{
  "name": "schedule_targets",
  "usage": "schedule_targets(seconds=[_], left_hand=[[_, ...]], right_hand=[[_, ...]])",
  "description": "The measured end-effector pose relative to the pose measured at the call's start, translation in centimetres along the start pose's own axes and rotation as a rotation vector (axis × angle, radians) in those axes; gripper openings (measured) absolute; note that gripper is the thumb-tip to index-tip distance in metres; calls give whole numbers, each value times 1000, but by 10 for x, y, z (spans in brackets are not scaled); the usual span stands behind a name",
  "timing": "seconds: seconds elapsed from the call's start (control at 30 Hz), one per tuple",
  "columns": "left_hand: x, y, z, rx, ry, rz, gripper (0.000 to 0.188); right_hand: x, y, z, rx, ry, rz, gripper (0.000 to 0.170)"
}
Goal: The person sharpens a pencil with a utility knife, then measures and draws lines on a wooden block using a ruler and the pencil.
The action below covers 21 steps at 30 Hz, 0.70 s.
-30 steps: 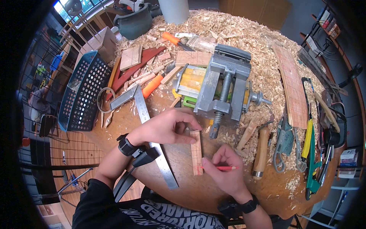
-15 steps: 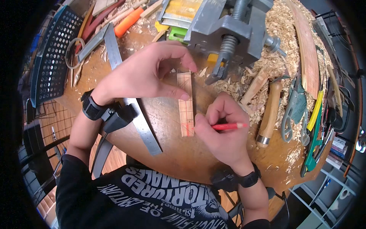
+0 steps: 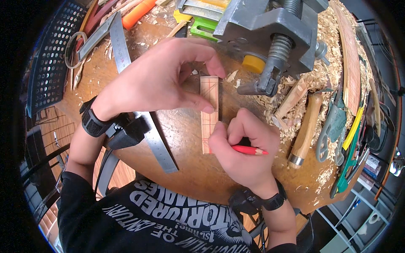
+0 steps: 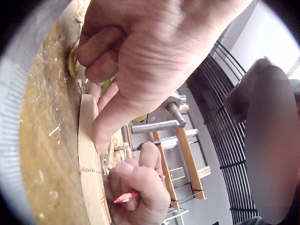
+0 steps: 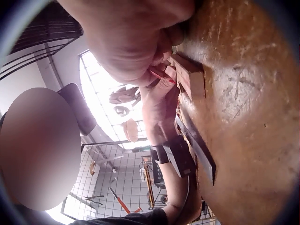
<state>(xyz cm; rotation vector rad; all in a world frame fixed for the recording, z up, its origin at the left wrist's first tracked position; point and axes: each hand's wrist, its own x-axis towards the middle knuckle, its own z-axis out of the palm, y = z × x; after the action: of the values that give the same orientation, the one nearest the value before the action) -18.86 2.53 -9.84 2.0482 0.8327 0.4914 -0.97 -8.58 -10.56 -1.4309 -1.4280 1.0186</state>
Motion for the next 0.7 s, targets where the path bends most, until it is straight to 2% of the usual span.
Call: schedule_targets(seconds=[0.13, 0.2, 0.4, 0.5, 0.7], left_hand=[[1, -1, 3, -24, 20, 9, 44], [1, 1, 2, -44, -11, -50, 44], [1, -3, 3, -12, 21, 18, 42], [1, 0, 2, -5, -13, -23, 41], [1, -3, 5, -23, 38, 15, 41]], right_hand=[[1, 0, 1, 14, 37, -19, 37], [1, 0, 2, 14, 39, -47, 36], [2, 1, 1, -75, -19, -87, 40], [3, 2, 1, -73, 21, -61, 36], [2, 2, 1, -62, 29, -69, 36]])
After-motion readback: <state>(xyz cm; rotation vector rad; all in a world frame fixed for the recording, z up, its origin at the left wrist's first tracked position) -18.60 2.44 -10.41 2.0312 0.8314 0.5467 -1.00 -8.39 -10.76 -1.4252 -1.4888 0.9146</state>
